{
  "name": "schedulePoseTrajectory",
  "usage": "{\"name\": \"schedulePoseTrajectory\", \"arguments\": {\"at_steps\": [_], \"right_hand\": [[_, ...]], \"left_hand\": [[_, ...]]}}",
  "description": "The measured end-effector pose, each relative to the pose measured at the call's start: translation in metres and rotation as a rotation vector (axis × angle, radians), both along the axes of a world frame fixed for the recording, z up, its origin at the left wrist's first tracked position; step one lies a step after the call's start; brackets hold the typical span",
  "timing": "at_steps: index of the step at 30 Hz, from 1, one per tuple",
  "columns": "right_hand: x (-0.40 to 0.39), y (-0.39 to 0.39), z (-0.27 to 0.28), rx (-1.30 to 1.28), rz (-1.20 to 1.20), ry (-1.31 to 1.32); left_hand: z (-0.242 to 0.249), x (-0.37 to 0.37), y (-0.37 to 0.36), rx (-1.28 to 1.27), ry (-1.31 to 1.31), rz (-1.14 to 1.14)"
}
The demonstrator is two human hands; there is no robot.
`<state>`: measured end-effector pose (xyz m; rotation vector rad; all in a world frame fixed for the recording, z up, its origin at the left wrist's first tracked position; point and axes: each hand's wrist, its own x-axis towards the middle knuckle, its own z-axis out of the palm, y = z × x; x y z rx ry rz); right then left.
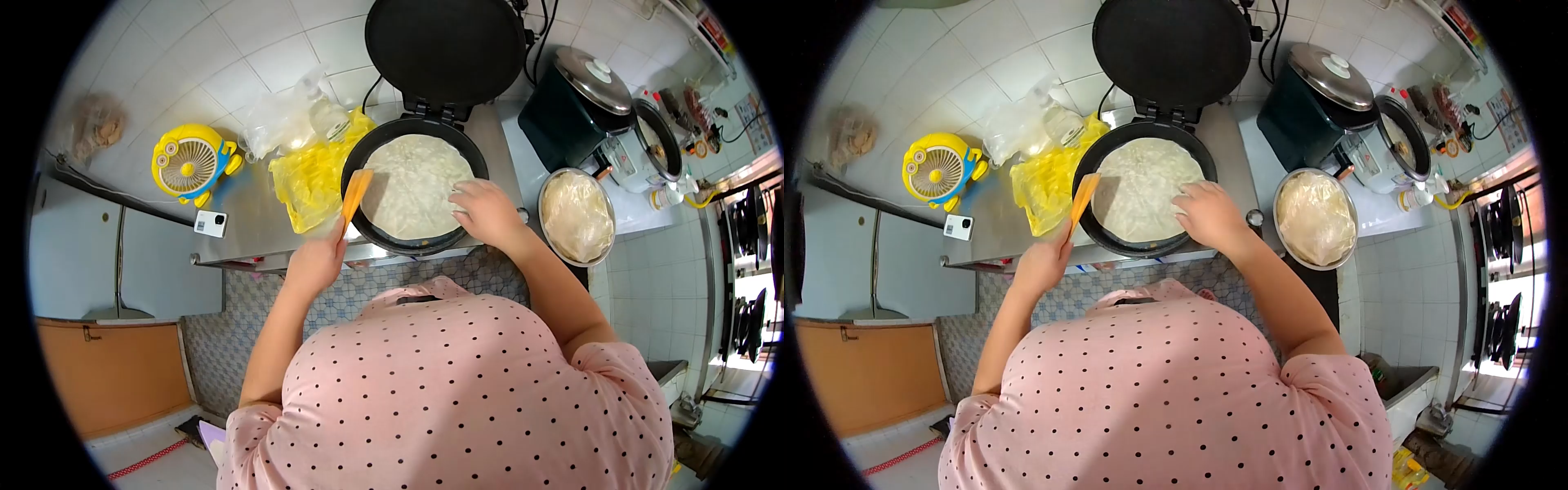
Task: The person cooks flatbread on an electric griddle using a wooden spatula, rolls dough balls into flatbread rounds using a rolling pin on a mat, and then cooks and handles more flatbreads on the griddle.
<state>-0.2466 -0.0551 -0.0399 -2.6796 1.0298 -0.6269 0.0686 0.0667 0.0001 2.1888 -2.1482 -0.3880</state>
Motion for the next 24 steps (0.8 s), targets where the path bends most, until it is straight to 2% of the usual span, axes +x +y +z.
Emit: {"name": "schedulePoseTrajectory", "arguments": {"at_steps": [2,6,24], "right_hand": [[-0.005,0.004,-0.005,0.029,-0.003,-0.010],[-0.008,0.008,-0.011,0.022,0.010,0.002],[-0.003,0.019,-0.011,0.065,0.041,-0.010]], "left_hand": [[-0.010,0.004,0.020,0.044,0.001,0.034],[-0.038,0.005,0.043,-0.132,0.080,0.030],[-0.062,-0.010,0.047,-0.121,0.094,0.032]]}}
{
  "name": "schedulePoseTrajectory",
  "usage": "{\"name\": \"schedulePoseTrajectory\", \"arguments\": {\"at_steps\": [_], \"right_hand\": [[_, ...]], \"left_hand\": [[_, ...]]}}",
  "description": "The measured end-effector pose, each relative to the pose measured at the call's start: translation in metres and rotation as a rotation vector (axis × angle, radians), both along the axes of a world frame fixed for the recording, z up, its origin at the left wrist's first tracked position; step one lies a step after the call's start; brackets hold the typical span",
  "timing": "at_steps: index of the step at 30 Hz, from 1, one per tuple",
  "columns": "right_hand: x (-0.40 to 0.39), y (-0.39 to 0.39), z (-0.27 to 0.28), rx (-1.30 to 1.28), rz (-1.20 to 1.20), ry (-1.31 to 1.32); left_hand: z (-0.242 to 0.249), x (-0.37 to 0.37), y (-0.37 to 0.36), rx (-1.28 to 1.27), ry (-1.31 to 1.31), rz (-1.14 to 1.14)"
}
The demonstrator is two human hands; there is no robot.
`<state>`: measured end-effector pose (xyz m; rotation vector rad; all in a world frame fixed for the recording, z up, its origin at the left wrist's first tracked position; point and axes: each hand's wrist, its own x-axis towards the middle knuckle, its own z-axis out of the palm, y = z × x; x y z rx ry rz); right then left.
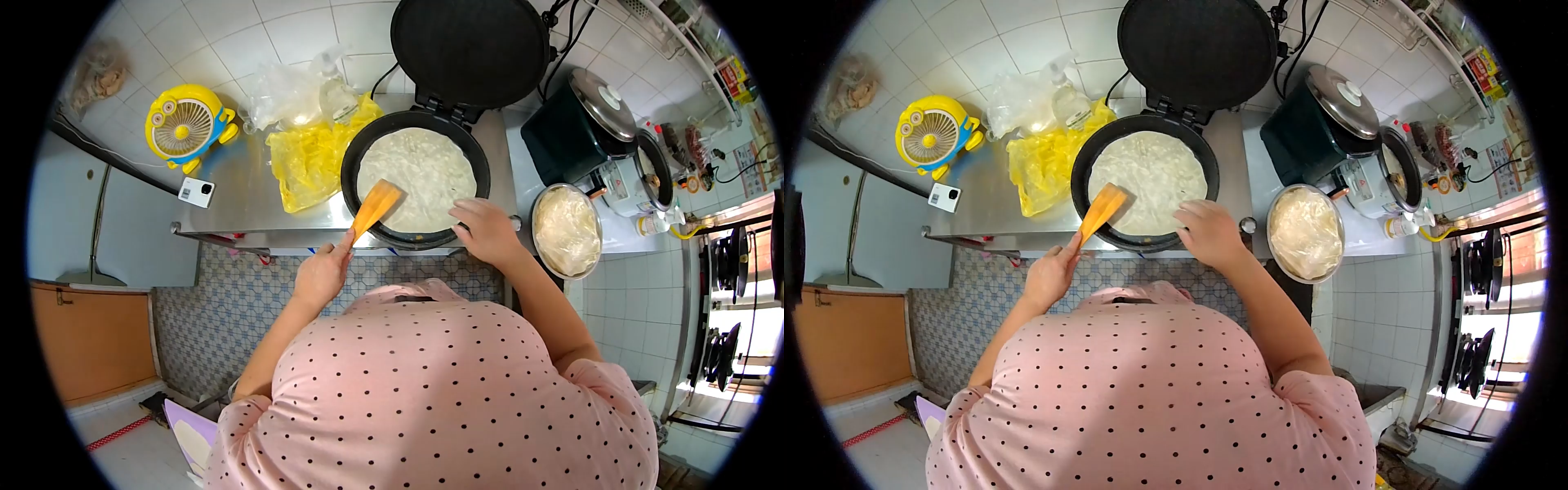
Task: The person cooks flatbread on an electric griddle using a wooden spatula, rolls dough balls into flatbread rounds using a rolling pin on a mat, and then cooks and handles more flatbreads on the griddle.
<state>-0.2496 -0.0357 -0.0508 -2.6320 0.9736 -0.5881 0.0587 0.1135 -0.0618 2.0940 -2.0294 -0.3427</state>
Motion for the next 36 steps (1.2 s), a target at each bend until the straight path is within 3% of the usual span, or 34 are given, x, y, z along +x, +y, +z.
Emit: {"name": "schedulePoseTrajectory", "arguments": {"at_steps": [2,5,11,14,17,20,26,29,32,36], "right_hand": [[0.019,-0.014,-0.002,0.057,0.036,-0.028],[0.052,-0.053,-0.029,-0.059,0.068,0.234],[0.071,-0.062,-0.020,0.207,-0.054,0.502],[0.072,-0.065,-0.010,0.362,-0.077,0.444],[0.072,-0.070,-0.002,0.232,-0.104,0.323],[0.073,-0.077,-0.013,0.145,0.026,0.385],[0.074,-0.072,-0.024,0.075,-0.004,0.470],[0.064,-0.069,-0.023,-0.040,-0.077,-0.041],[0.038,-0.045,-0.018,0.043,-0.192,-0.293],[-0.010,-0.005,-0.013,0.137,-0.168,-0.249]], "left_hand": [[-0.005,0.001,0.001,0.004,-0.005,-0.008],[0.000,0.000,-0.001,0.039,-0.020,-0.011],[0.005,-0.003,0.003,0.012,-0.012,0.012],[0.002,-0.002,0.004,-0.021,0.011,0.017],[0.006,-0.003,0.007,-0.014,0.020,0.033],[0.007,-0.002,0.010,-0.003,0.043,0.049],[0.011,-0.003,0.010,0.018,0.038,0.066],[0.017,-0.004,0.008,0.008,0.028,0.059],[0.021,-0.003,0.009,-0.038,0.002,0.076],[0.030,-0.005,0.001,-0.012,-0.017,0.043]]}}
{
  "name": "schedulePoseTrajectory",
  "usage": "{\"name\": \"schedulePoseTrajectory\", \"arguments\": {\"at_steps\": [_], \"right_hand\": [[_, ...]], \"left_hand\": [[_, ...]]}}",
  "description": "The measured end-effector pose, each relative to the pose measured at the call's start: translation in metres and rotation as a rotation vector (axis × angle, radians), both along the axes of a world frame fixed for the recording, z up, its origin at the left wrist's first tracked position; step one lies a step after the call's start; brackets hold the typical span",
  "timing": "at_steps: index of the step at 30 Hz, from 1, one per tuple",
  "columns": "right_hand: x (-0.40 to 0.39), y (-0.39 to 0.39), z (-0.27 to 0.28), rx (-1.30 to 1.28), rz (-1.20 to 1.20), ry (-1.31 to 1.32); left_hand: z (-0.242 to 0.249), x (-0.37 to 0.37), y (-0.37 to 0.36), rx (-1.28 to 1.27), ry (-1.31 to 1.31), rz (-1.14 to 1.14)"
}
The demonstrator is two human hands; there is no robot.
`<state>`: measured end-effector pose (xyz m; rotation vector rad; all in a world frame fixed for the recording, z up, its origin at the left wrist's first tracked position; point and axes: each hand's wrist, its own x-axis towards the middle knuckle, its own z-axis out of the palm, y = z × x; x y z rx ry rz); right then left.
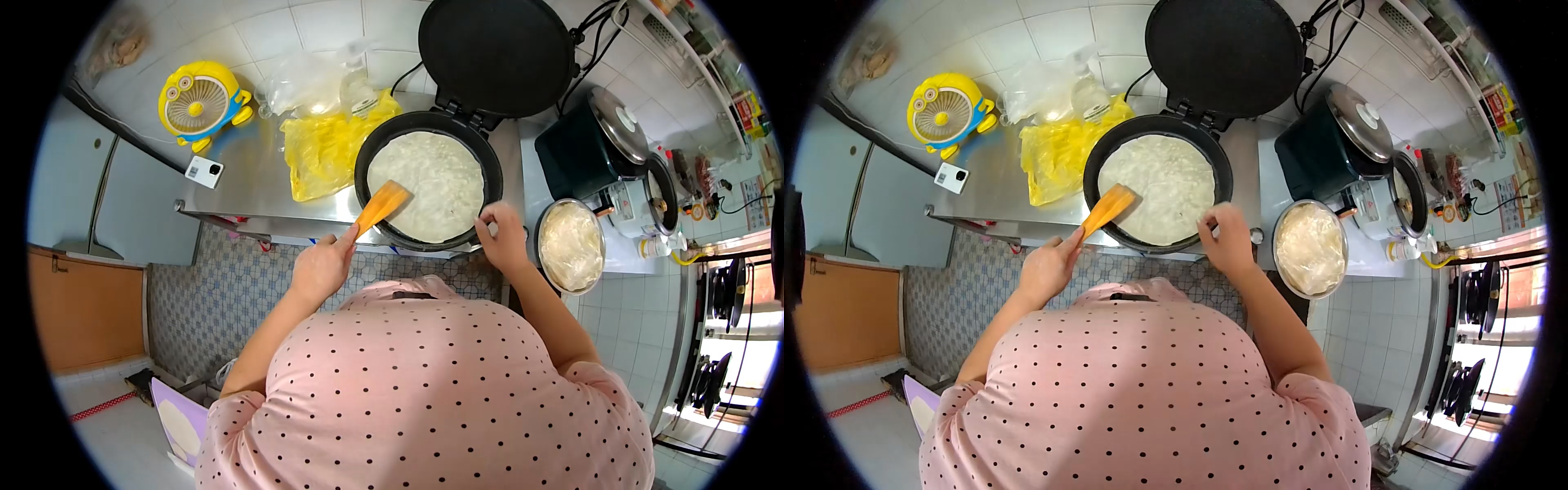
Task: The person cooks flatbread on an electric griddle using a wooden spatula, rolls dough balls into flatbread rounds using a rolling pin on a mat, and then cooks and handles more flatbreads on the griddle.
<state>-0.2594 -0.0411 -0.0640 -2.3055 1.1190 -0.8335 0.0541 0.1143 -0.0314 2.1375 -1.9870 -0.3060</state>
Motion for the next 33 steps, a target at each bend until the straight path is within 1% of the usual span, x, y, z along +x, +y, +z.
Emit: {"name": "schedulePoseTrajectory", "arguments": {"at_steps": [2,5,8,11,14,19,23,26,27,29,31,32,33], "right_hand": [[-0.010,0.016,-0.002,-0.015,-0.020,-0.051],[-0.014,0.022,-0.004,0.006,-0.029,-0.054],[-0.009,0.020,-0.006,-0.154,0.049,-0.014],[-0.003,0.022,0.000,-0.220,0.109,-0.024],[-0.004,0.025,0.001,-0.211,0.100,-0.027],[-0.010,0.029,0.001,-0.198,0.088,-0.018],[-0.007,0.031,0.005,-0.191,0.122,-0.022],[0.010,0.030,0.016,-0.195,0.173,-0.026],[0.018,0.029,0.019,-0.197,0.192,-0.030],[0.035,0.025,0.023,-0.171,0.260,0.075],[0.059,0.024,0.025,-0.183,0.296,0.157],[0.067,0.025,0.022,-0.142,0.329,0.205],[0.076,0.026,0.017,-0.101,0.363,0.252]], "left_hand": [[0.006,-0.002,-0.005,0.017,0.001,-0.024],[0.024,-0.013,-0.021,0.090,-0.041,-0.057],[0.030,-0.017,-0.037,0.199,-0.109,-0.126],[0.046,-0.027,-0.047,0.339,-0.141,-0.125],[0.043,-0.030,-0.050,0.396,-0.163,-0.156],[0.039,-0.028,-0.050,0.366,-0.157,-0.180],[0.056,-0.030,-0.057,0.412,-0.185,-0.137],[0.049,-0.036,-0.060,0.254,-0.134,-0.117],[0.041,-0.038,-0.062,0.242,-0.124,-0.121],[0.023,-0.043,-0.071,0.217,-0.105,-0.128],[0.020,-0.049,-0.077,0.294,-0.126,-0.158],[0.018,-0.051,-0.078,0.335,-0.137,-0.173],[0.016,-0.052,-0.078,0.317,-0.144,-0.194]]}}
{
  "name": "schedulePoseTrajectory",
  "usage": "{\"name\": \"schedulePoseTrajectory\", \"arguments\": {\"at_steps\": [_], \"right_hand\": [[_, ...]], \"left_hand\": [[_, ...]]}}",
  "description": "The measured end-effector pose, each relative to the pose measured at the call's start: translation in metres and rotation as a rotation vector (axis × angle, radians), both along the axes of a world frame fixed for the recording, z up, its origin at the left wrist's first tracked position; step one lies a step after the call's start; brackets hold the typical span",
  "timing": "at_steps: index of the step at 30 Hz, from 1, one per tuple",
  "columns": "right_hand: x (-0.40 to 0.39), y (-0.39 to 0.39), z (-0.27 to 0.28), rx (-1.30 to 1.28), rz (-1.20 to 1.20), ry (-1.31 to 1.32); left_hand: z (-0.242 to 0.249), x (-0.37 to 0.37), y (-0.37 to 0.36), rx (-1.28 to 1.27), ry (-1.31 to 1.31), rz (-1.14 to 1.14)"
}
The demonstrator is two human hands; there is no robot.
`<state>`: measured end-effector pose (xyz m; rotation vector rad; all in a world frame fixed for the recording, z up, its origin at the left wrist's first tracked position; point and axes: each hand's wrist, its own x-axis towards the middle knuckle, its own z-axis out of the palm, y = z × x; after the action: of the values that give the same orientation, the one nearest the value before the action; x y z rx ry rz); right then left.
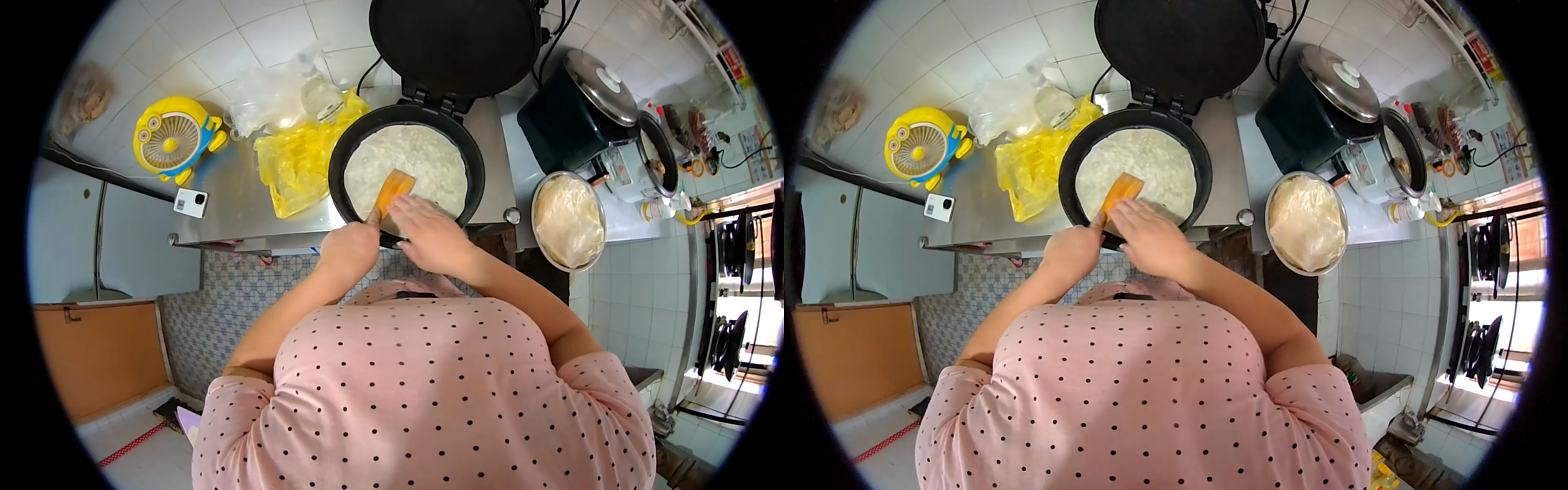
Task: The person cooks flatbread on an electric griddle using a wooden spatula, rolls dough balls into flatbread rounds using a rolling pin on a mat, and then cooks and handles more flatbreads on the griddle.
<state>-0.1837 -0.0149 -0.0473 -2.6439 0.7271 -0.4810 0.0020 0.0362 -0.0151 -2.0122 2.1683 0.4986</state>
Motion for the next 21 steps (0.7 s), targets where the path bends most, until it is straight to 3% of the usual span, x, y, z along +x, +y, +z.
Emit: {"name": "schedulePoseTrajectory", "arguments": {"at_steps": [5,10,21], "right_hand": [[0.018,0.009,-0.019,0.015,0.018,0.051],[0.019,0.001,0.004,0.082,0.022,0.120],[0.020,-0.003,0.002,0.085,0.019,0.164]], "left_hand": [[-0.007,0.004,0.000,-0.067,-0.015,-0.098],[0.007,-0.002,-0.004,-0.074,0.018,-0.144],[0.012,-0.006,-0.008,-0.033,-0.007,-0.127]]}}
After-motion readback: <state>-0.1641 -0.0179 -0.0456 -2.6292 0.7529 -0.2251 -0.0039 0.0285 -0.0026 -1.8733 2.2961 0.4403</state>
